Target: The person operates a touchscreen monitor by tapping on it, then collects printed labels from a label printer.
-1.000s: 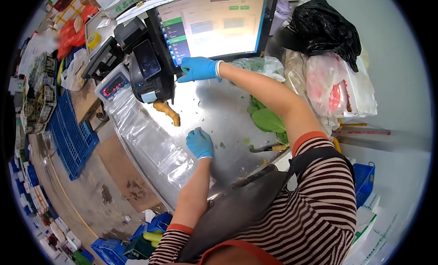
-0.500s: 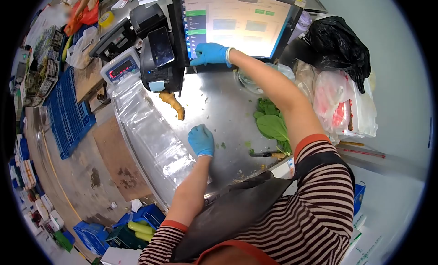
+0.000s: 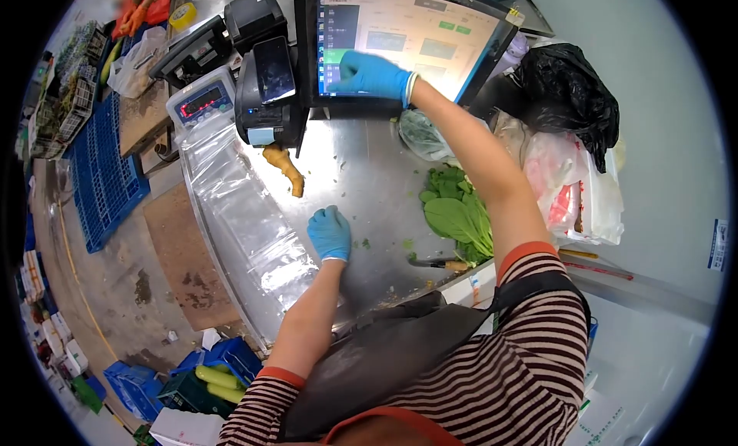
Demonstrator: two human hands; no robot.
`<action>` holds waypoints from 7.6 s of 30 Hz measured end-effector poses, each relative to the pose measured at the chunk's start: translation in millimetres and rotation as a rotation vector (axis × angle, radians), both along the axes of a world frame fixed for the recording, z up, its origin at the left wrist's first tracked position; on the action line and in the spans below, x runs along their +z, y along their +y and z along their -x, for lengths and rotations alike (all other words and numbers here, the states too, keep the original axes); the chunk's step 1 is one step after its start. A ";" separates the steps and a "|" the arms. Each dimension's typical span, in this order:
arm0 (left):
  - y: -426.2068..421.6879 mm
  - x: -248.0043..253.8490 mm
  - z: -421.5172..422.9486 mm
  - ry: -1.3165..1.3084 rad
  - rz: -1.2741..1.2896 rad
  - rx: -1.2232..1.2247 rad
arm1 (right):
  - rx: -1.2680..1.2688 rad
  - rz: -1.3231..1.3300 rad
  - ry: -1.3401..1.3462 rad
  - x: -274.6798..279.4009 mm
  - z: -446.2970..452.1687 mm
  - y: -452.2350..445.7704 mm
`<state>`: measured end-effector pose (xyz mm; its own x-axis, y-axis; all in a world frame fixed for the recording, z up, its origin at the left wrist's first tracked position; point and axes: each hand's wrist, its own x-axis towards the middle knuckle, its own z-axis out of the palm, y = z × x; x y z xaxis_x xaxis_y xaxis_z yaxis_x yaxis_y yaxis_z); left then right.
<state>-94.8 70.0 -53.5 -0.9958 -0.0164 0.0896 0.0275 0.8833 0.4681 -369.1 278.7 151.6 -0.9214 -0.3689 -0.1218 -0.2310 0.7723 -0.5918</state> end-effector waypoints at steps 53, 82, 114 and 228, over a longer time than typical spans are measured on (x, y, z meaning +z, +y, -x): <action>2.5 -3.3 -0.6 0.015 0.033 0.005 | -0.016 0.078 -0.014 -12.4 11.5 1.9; 1.9 -3.1 -0.6 0.008 0.015 0.000 | -0.077 0.129 -0.041 -16.6 20.3 -0.3; 0.9 -3.1 -0.1 -0.028 0.034 -0.015 | -0.061 0.166 -0.009 -17.0 -14.3 -13.7; -1.2 -19.0 9.5 0.059 0.129 -0.049 | -0.326 0.378 -0.106 4.0 -348.2 42.3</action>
